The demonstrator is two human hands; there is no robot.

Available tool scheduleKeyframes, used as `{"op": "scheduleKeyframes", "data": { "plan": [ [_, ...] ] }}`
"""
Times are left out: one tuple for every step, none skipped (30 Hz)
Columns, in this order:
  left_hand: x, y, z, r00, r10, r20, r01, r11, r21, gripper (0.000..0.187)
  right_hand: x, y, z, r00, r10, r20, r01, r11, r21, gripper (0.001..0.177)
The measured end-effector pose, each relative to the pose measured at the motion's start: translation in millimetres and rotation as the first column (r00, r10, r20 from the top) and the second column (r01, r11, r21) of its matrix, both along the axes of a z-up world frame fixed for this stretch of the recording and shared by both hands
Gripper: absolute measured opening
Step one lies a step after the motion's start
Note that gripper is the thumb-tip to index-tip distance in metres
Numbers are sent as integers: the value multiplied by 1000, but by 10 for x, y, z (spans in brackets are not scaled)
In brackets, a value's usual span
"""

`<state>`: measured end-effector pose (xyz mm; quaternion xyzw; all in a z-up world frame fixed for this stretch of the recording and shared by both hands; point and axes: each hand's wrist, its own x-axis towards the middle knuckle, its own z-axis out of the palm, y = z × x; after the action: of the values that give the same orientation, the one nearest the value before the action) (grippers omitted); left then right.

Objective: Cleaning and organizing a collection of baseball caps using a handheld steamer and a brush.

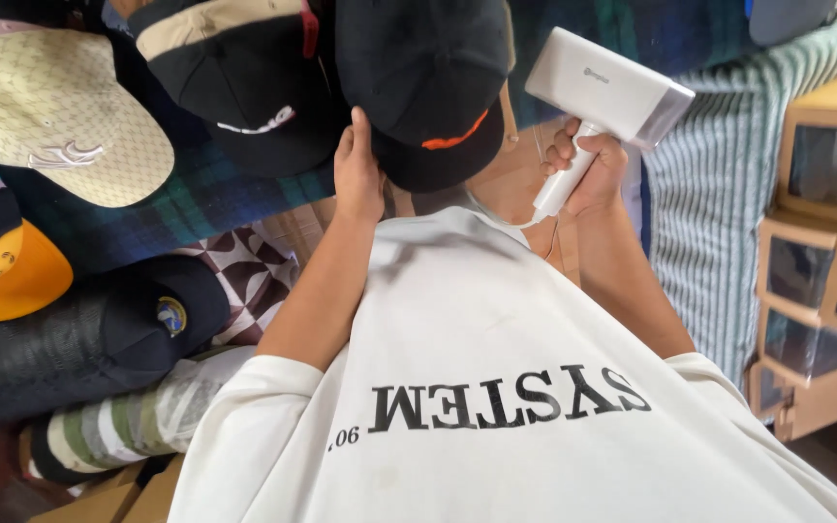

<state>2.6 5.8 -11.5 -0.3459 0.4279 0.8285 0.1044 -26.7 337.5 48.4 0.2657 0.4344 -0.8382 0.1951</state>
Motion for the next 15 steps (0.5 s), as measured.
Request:
{"op": "scheduleKeyframes", "data": {
  "plan": [
    [-80, 22, 191, 1000, 17, -7, -17, 1000, -5, 43, -120, 78, -53, 1000, 17, -7, -17, 1000, -5, 27],
    [-137, 50, 382, 998, 61, -33, -61, 998, 4, 41, -216, 160, -107, 1000, 9, 9, -8, 998, -66, 27],
    [-199, 81, 569, 993, 104, -58, -104, 995, 13, 39, -320, 242, -165, 1000, 2, 26, 2, 992, -127, 26],
    [-219, 110, 491, 991, 122, -61, -121, 993, 6, 39, -465, 329, -280, 1000, 20, 25, -16, 991, -134, 26],
    [-239, 140, 405, 987, 147, -62, -147, 989, -10, 38, -613, 413, -404, 998, 33, 47, -26, 990, -140, 27],
    [-206, 170, 316, 984, 171, -56, -173, 985, -27, 37, -706, 494, -538, 996, 46, 78, -35, 989, -146, 28],
    [-228, 208, 253, 981, 187, -52, -189, 981, -36, 37, -822, 537, -624, 994, 64, 83, -51, 987, -154, 28],
    [-239, 238, 195, 971, 231, -65, -235, 970, -68, 36, -934, 567, -714, 989, 105, 104, -90, 986, -140, 29],
    [-247, 267, 135, 959, 273, -80, -281, 955, -100, 36, -1044, 594, -808, 981, 146, 125, -130, 983, -127, 31],
    [-254, 287, 154, 954, 290, -74, -297, 948, -110, 36, -1163, 574, -840, 977, 165, 132, -147, 980, -137, 31],
    [-257, 306, 174, 942, 317, -109, -329, 935, -130, 34, -1278, 548, -872, 972, 192, 137, -170, 973, -157, 31],
    [-254, 320, 202, 928, 343, -144, -363, 920, -150, 34, -1391, 513, -898, 965, 220, 142, -194, 965, -177, 31],
    [-278, 338, 204, 923, 360, -139, -380, 911, -161, 34, -1528, 438, -832, 959, 241, 148, -212, 959, -187, 31],
    [-293, 353, 208, 932, 362, -30, -360, 912, -198, 36, -1657, 357, -769, 947, 265, 181, -230, 953, -196, 29],
    [-299, 363, 213, 928, 364, 80, -338, 913, -231, 41, -1777, 269, -704, 933, 290, 213, -247, 947, -204, 27]
  ]
}}
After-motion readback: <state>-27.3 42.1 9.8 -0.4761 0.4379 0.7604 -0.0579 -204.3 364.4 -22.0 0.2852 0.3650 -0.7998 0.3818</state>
